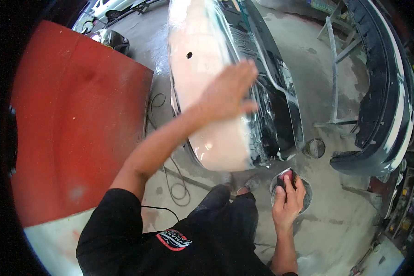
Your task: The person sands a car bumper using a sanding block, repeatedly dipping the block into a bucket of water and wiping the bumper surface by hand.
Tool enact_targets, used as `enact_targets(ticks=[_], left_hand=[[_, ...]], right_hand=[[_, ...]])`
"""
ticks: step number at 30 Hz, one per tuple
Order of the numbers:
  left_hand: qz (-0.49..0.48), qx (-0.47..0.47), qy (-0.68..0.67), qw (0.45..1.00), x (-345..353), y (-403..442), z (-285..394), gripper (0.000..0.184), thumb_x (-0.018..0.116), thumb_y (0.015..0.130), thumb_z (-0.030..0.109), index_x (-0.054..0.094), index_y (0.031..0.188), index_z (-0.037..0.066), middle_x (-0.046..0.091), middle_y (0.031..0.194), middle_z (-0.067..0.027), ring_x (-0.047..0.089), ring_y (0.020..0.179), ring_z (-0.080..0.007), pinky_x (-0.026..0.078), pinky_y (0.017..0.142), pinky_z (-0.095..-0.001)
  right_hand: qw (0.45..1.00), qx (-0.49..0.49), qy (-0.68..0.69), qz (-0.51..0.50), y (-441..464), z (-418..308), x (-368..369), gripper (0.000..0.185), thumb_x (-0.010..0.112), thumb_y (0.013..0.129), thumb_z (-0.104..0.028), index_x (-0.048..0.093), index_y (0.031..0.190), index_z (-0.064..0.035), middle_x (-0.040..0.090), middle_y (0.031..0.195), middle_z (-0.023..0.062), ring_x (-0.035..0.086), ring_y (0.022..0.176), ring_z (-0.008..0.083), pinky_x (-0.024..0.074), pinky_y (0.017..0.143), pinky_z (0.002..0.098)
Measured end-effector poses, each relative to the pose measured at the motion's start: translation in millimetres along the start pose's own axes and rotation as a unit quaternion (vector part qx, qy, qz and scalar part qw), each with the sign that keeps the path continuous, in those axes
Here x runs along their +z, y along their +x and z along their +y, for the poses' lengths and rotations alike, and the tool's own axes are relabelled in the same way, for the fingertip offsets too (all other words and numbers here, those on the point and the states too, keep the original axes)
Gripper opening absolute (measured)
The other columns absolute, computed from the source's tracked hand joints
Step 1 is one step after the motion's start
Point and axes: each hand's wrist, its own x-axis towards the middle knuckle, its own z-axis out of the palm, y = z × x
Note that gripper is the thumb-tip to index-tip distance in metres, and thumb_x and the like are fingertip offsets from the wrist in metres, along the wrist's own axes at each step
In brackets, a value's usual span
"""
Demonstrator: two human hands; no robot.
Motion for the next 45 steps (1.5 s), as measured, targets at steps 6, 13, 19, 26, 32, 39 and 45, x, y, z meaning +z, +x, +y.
enact_targets(ticks=[6,13,19,26,32,39,45], left_hand=[[-0.067,0.054,-0.017,0.996,37.6,-92.3,128.4,0.101,0.048,0.097,0.073,0.028,0.165,0.000,0.019,0.175,-0.0183,0.009,0.164,-0.0322,0.004,0.132,-0.0486],[-0.107,0.117,-0.026,0.987,52.9,-124.3,125.2,0.099,0.059,0.094,0.068,0.029,0.166,0.007,0.018,0.176,-0.0130,0.009,0.164,-0.0273,0.003,0.132,-0.0485],[-0.098,-0.031,0.006,0.995,-5.0,-53.6,28.1,0.085,0.054,0.103,0.055,0.024,0.168,0.009,0.017,0.177,-0.0123,0.012,0.164,-0.0274,0.009,0.133,-0.0500],[0.117,-0.107,0.026,0.987,3.7,47.1,-150.6,0.074,0.033,0.110,0.060,0.037,0.163,0.008,0.032,0.172,-0.0121,0.027,0.160,-0.0295,0.020,0.131,-0.0484],[0.093,-0.186,0.029,0.978,5.2,84.6,-283.6,0.068,0.037,0.111,0.045,0.040,0.157,-0.005,0.036,0.166,-0.0273,0.031,0.155,-0.0437,0.026,0.128,-0.0509],[0.083,-0.192,0.063,0.976,-0.3,84.1,-272.4,0.064,0.038,0.110,0.043,0.043,0.156,-0.002,0.037,0.167,-0.0227,0.033,0.155,-0.0426,0.025,0.128,-0.0508],[0.139,-0.217,-0.012,0.966,2.7,79.2,-265.3,0.061,0.038,0.110,0.039,0.045,0.154,-0.001,0.041,0.164,-0.0230,0.035,0.154,-0.0410,0.027,0.127,-0.0521]], right_hand=[[0.998,-0.042,0.047,0.012,33.5,6.6,-13.5,0.038,0.071,0.094,-0.004,0.072,0.131,0.0003,0.062,0.140,0.0245,0.061,0.122,0.0400,0.0480,0.105,0.0452],[0.996,-0.076,0.035,-0.029,29.8,9.3,4.1,0.038,0.076,0.092,-0.006,0.073,0.130,-0.0048,0.061,0.141,0.0224,0.060,0.121,0.0388,0.0481,0.105,0.0447],[0.989,-0.123,0.011,-0.077,28.1,6.2,31.7,0.044,0.079,0.089,-0.007,0.073,0.133,-0.0132,0.057,0.146,0.0203,0.057,0.125,0.0391,0.0480,0.105,0.0484],[0.981,-0.180,-0.035,-0.070,49.2,-28.9,70.2,0.056,0.083,0.082,-0.005,0.071,0.135,-0.0178,0.055,0.149,0.0197,0.057,0.125,0.0399,0.0483,0.105,0.0495],[0.973,-0.186,-0.120,-0.063,43.9,-31.2,93.7,0.056,0.083,0.082,-0.006,0.070,0.136,-0.0163,0.054,0.150,0.0210,0.057,0.124,0.0406,0.0471,0.107,0.0499],[0.968,-0.204,-0.147,-0.018,121.1,-72.4,122.5,0.051,0.080,0.084,-0.005,0.071,0.133,-0.0140,0.058,0.144,0.0210,0.057,0.123,0.0392,0.0470,0.106,0.0490],[0.962,-0.233,-0.142,-0.012,271.5,-136.2,174.8,0.042,0.074,0.090,-0.011,0.069,0.132,-0.0105,0.061,0.139,0.0186,0.060,0.115,0.0394,0.0475,0.104,0.0477]])
